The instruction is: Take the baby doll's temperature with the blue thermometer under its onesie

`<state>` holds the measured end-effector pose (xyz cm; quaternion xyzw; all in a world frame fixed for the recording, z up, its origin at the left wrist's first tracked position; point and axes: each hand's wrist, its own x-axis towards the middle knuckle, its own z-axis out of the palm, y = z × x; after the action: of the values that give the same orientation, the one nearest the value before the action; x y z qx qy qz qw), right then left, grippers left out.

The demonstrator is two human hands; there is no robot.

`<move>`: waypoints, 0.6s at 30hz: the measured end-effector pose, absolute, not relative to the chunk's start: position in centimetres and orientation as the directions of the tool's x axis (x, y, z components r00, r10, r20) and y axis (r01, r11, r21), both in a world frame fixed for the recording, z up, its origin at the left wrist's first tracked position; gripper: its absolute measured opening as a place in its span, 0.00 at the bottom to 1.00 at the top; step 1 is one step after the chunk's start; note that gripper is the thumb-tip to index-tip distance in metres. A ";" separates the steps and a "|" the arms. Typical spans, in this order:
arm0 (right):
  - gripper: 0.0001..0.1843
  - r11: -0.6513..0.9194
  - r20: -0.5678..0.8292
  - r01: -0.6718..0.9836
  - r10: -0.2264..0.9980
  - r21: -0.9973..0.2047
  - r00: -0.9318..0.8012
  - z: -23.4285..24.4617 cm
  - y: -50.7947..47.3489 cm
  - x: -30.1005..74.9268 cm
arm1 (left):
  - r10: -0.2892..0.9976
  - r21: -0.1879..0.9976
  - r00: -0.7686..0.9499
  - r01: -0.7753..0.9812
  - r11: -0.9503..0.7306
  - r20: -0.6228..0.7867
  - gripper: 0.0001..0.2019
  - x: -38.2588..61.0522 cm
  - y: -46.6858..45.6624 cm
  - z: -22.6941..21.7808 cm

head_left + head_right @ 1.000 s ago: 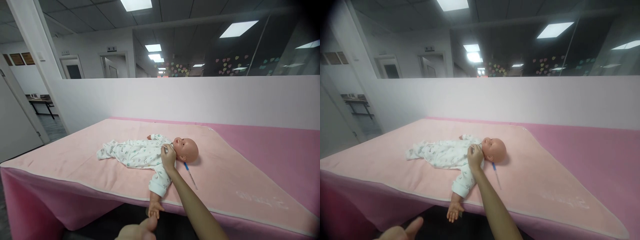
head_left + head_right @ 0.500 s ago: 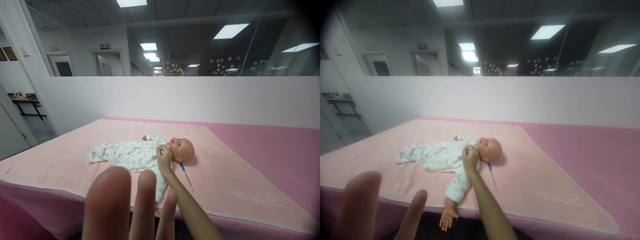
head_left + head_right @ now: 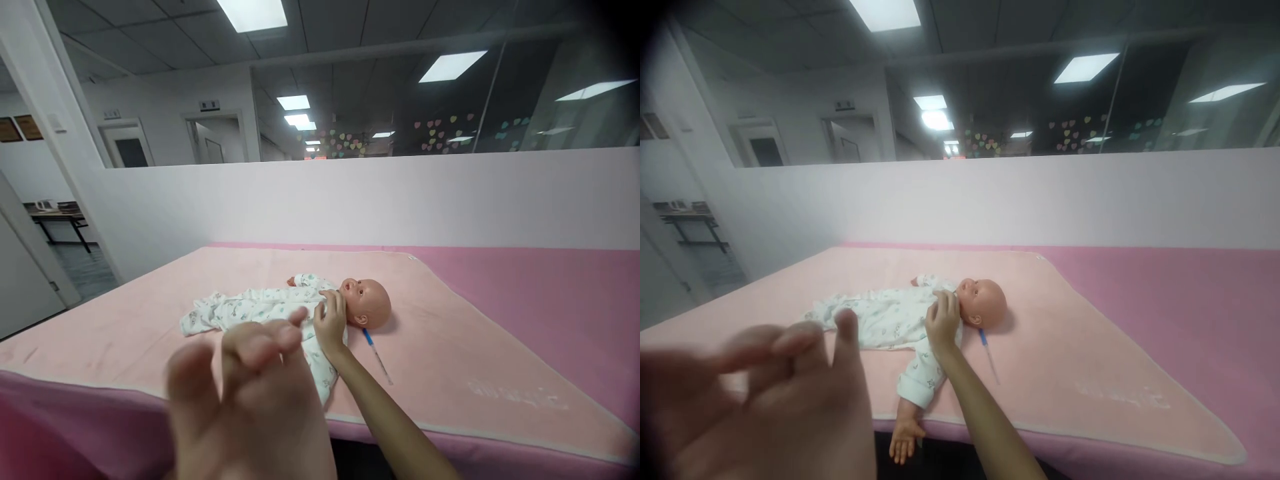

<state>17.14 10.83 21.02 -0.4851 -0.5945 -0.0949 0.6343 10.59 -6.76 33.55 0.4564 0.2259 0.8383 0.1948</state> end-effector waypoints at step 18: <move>0.11 -0.011 0.702 1.000 0.712 -0.020 0.022 16.2 -1.1 30.0 | 0.762 0.483 0.609 0.611 -0.628 0.221 0.17 9.2 17.5 26.4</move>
<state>30.04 -1.08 16.24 -0.6606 -0.6478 -0.2634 0.2731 9.22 17.51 26.42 0.8780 0.3909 0.2072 0.1827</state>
